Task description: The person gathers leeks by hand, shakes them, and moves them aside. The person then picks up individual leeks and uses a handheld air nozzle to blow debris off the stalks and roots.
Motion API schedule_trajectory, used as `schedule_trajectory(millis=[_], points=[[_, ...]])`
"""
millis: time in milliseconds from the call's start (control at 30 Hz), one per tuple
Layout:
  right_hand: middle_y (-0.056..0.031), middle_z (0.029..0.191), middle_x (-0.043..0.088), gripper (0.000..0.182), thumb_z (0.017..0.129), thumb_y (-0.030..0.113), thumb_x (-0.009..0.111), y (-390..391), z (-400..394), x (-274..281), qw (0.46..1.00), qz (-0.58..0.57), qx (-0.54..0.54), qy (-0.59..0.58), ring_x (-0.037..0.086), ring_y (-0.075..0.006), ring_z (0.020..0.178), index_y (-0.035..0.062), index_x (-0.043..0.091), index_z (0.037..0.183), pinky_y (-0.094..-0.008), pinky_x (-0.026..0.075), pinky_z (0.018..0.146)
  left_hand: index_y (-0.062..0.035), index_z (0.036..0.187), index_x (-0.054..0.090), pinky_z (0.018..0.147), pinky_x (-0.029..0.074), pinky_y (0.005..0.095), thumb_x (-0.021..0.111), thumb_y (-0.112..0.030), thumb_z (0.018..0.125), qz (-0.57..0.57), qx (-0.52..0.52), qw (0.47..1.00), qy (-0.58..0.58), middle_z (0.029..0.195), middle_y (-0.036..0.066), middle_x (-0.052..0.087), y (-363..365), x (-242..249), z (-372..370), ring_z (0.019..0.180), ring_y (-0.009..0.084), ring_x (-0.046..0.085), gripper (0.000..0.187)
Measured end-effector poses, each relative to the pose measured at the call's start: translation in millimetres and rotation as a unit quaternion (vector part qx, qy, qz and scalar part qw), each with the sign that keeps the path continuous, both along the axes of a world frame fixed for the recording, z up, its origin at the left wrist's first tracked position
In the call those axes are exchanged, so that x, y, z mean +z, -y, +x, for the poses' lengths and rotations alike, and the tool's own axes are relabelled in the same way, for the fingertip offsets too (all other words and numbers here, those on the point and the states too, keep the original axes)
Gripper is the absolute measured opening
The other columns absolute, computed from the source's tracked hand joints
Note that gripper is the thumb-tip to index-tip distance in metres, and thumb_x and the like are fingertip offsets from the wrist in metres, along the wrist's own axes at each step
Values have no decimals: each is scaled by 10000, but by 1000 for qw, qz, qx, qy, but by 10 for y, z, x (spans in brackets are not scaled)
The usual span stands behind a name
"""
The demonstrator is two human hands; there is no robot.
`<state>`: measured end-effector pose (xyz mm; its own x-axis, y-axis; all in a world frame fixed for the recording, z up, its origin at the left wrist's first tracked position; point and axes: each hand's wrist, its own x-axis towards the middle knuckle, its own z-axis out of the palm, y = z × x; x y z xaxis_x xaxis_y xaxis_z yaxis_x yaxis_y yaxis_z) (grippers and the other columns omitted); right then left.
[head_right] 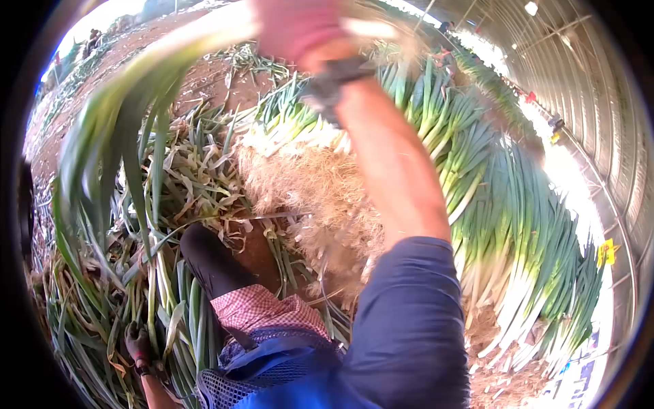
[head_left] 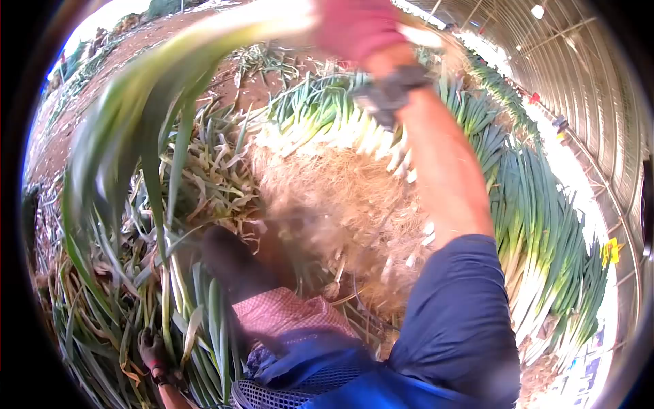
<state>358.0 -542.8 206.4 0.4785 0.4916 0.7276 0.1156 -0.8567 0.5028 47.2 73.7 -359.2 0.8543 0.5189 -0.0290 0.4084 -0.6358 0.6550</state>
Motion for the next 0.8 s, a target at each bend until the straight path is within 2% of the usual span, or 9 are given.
schedule_trajectory(millis=[100,200,267,500,600,667,733,767,800], points=[[-134,985,740,347,869,151,650,1164,-358,63,948,249,-167,-102,717,-206,828,25,685,1190,-398,565,703,33,1384,628,1062,491,355,686,-105,907,-38,5,999,0,1359,149,682,-110,-114,22,1211,259,665,500],[-193,1087,753,592,833,254,673,2277,-640,-418,852,415,-308,-88,726,-293,899,5,541,1353,-399,577,804,32,1402,610,1074,482,353,648,-96,944,21,-11,999,-33,1355,130,681,-108,-41,6,1229,233,648,476],[-183,1017,771,374,999,282,473,3535,-657,-1167,855,-11,-426,-297,741,-363,975,93,795,1020,-411,530,969,43,1382,617,1052,489,348,651,-83,921,-54,6,998,-22,1313,127,684,-25,51,24,1203,230,646,479],[-245,1508,568,823,905,598,643,4139,-1175,-2952,554,715,-326,-276,538,-328,1413,-11,578,1454,-372,409,1164,40,1371,620,970,516,312,646,-67,889,-95,11,995,33,1264,89,678,7,17,32,1074,183,655,495],[-238,1491,582,756,1006,606,523,4527,-1248,-3041,670,573,-342,-326,541,-358,1391,-17,593,1430,-399,387,1176,13,1277,673,893,524,306,650,-89,893,-60,-10,998,3,1196,64,686,-59,-15,40,988,160,643,398],[-198,1013,743,366,1086,276,427,5356,-1270,-3116,811,24,-428,-398,705,-414,815,60,621,1309,-524,561,711,-4,1155,700,801,510,312,652,-117,893,-154,0,984,-95,1007,43,677,435,831,294,896,146,611,289],[-32,844,746,248,989,188,540,5315,-1240,-2950,820,-309,-416,-243,719,-247,726,161,705,1173,-430,571,608,-48,977,699,695,476,350,666,-167,894,-64,-9,992,-109,780,57,606,644,1242,322,750,147,546,148],[-128,1112,754,322,1094,308,473,5073,-919,-2637,716,-155,-569,-372,729,-188,984,152,645,1317,-439,584,802,-50,932,686,697,482,387,678,-199,899,-1,-40,993,-113,807,111,647,323,868,253,741,178,564,153],[-124,1174,732,388,1067,347,534,4664,-743,-2504,787,-6,-529,-317,715,-190,1010,97,621,1352,-417,566,847,-51,1031,726,739,510,415,697,-250,901,2,16,997,-75,906,169,707,495,1095,299,790,249,631,239]])
